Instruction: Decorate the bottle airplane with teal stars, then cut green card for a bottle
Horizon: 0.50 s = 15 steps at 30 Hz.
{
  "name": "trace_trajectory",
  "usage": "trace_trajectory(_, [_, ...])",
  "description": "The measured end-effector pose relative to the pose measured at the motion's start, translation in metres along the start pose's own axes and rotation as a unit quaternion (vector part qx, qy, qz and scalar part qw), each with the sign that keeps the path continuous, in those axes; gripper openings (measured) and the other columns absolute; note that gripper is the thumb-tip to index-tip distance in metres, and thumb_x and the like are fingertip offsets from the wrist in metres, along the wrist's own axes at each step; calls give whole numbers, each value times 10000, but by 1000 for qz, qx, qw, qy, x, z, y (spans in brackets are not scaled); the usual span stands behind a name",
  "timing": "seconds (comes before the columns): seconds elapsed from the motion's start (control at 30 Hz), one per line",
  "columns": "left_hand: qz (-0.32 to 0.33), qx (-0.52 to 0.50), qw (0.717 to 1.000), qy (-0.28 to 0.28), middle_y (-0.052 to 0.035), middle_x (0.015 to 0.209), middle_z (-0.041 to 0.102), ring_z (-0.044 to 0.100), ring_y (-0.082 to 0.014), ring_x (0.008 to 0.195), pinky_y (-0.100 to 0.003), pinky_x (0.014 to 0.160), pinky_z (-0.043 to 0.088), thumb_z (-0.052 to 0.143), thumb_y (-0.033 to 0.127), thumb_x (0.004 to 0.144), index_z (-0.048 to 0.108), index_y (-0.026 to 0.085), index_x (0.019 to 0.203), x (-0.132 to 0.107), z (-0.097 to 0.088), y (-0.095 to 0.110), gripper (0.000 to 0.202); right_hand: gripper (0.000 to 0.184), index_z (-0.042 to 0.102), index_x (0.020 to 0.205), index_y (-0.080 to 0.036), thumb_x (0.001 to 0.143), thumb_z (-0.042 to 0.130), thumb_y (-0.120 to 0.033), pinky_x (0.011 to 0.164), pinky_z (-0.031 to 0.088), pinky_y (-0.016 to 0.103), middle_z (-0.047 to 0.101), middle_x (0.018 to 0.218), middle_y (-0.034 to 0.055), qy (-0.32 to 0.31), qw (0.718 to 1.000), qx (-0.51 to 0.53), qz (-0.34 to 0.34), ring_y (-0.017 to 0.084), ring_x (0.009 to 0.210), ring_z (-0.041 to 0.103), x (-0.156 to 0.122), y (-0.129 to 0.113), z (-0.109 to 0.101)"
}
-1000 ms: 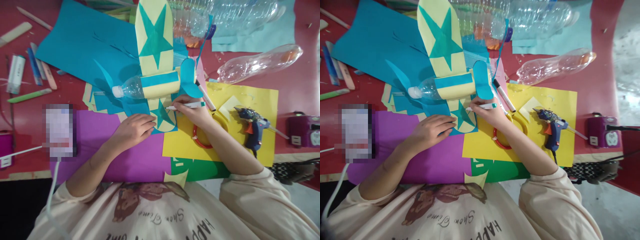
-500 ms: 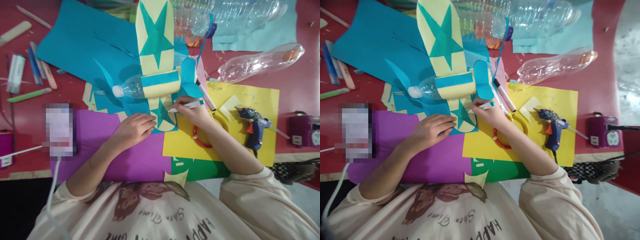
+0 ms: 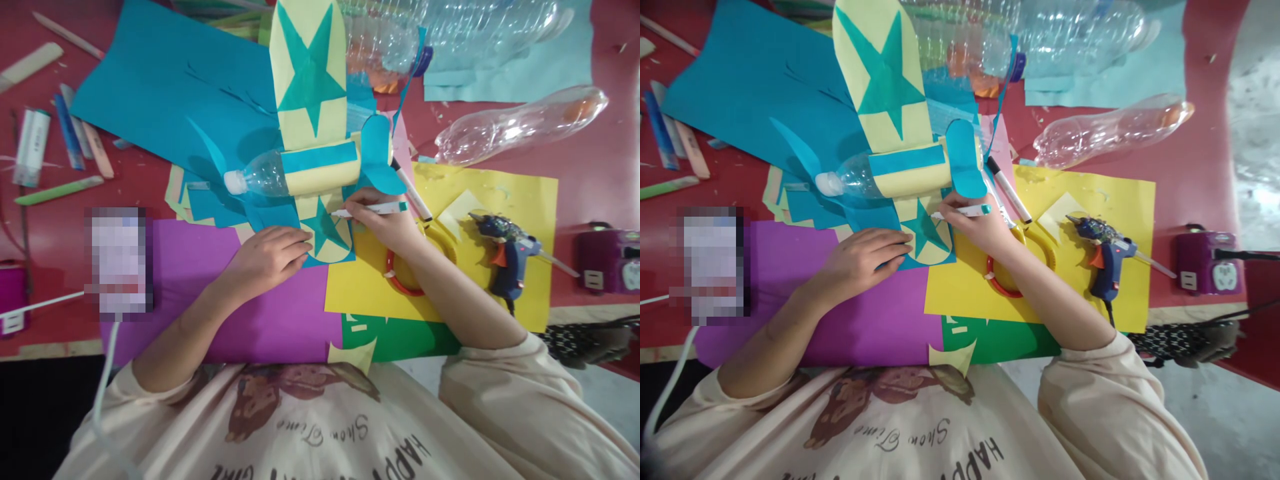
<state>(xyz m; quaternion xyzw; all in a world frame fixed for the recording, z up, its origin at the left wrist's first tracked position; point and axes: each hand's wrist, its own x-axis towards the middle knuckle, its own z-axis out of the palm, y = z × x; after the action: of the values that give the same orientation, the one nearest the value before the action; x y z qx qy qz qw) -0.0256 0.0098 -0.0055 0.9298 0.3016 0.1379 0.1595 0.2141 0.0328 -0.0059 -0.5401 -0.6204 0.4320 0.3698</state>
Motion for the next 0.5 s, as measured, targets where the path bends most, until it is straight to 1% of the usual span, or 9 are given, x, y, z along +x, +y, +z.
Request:
trace_trajectory(0.13, [1, 6, 1000, -1, -94, 1134, 734, 680, -215, 1087, -358, 911, 558, 391, 229, 1014, 709, 177, 1051, 1, -1, 0, 325, 178, 576, 628, -213, 764, 593, -327, 629, 438, 313, 625, 657, 18, -4, 1000, 7, -7, 173, 646, 563, 0, 2, 1])
trace_trajectory(0.27, [-8, 1, 1000, -14, -88, 1149, 730, 673, -213, 1102, -366, 931, 551, 397, 239, 1012, 709, 192, 1070, 0, 0, 0, 320, 175, 540, 582, -213, 749, 544, -264, 612, 418, 298, 586, 611, 0, -24, 1000, -8, 7, 154, 610, 525, 0, 2, 0])
trace_trajectory(0.4, [-11, 2, 1000, -13, -89, 1149, 730, 675, -215, 1096, -370, 931, 552, 400, 240, 1012, 711, 191, 1071, 0, 0, 0, 321, 183, 522, 569, -208, 746, 512, -253, 598, 407, 290, 558, 606, -4, -44, 999, 3, 19, 141, 595, 516, 0, 0, -3])
trace_trajectory(0.5, [-4, 1, 1000, -2, -96, 1146, 731, 678, -223, 1088, -377, 915, 556, 394, 229, 1012, 714, 179, 1057, 0, 0, 0, 326, 203, 523, 576, -211, 769, 510, -273, 591, 405, 290, 542, 593, -8, -20, 999, 10, 23, 137, 585, 508, 0, -1, -3])
